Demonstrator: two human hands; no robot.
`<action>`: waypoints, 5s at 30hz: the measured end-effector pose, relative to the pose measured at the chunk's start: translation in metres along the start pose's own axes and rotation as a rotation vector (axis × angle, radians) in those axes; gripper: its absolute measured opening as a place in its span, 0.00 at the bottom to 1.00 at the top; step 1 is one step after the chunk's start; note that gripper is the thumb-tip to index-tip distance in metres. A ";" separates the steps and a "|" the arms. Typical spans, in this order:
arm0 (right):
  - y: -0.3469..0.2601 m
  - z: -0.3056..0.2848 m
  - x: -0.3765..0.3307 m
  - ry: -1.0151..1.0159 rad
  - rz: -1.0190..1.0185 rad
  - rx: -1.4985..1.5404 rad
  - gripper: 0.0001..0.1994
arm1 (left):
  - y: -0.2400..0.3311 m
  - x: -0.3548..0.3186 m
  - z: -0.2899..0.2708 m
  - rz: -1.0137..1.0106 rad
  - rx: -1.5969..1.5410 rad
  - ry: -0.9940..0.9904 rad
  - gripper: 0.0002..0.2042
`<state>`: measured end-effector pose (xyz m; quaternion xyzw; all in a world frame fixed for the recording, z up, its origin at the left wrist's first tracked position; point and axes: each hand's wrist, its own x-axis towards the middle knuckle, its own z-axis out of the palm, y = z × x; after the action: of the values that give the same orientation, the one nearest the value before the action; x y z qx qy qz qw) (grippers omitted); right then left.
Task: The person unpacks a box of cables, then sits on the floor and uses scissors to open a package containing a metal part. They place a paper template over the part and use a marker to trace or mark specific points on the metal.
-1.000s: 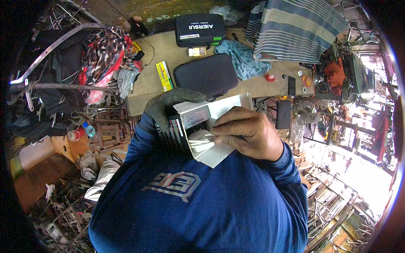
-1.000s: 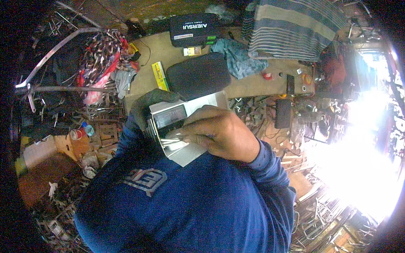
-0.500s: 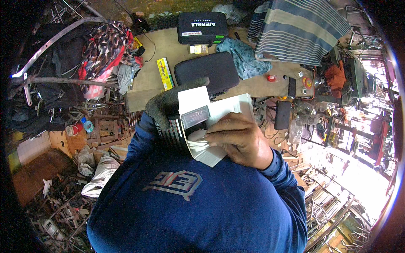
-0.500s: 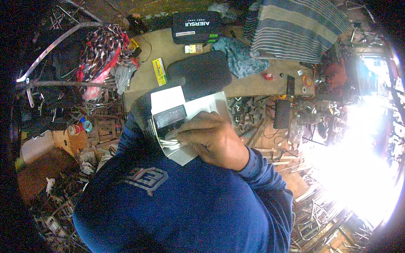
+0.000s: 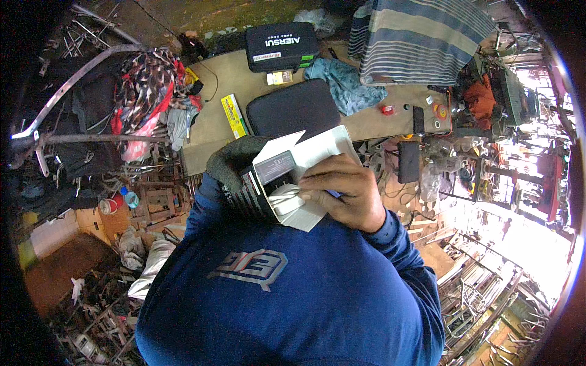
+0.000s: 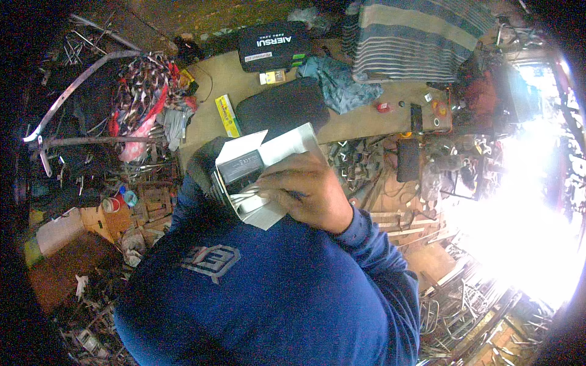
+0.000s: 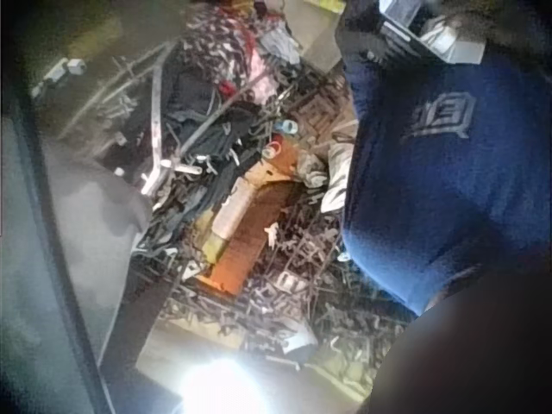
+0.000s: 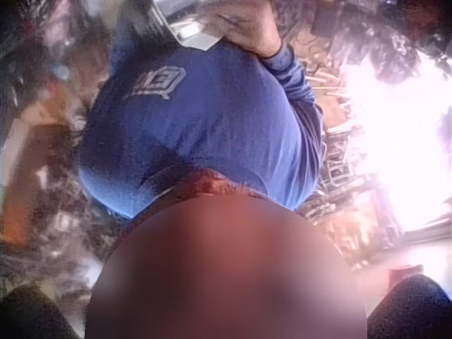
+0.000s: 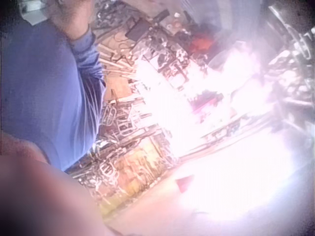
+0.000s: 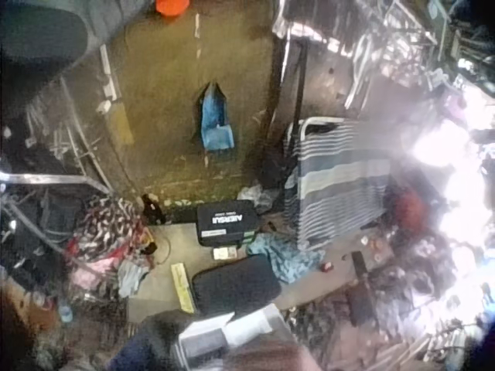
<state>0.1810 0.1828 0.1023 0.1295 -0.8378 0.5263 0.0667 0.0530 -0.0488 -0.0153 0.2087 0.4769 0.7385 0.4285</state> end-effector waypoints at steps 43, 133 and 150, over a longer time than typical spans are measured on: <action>0.018 -0.003 0.011 0.509 0.192 0.860 0.46 | 0.043 0.069 0.045 -0.023 0.099 -0.075 0.29; 0.009 -0.037 -0.015 0.027 0.178 -0.009 0.24 | 0.039 0.059 0.024 -0.127 -0.006 -0.329 0.28; 0.067 -0.009 0.041 0.844 0.277 0.110 0.59 | 0.004 0.102 0.034 0.000 -0.381 -0.055 0.31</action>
<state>0.1228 0.2128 0.0588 -0.2064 -0.7175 0.5807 0.3245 0.0201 0.0536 -0.0061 0.1440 0.3167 0.8094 0.4732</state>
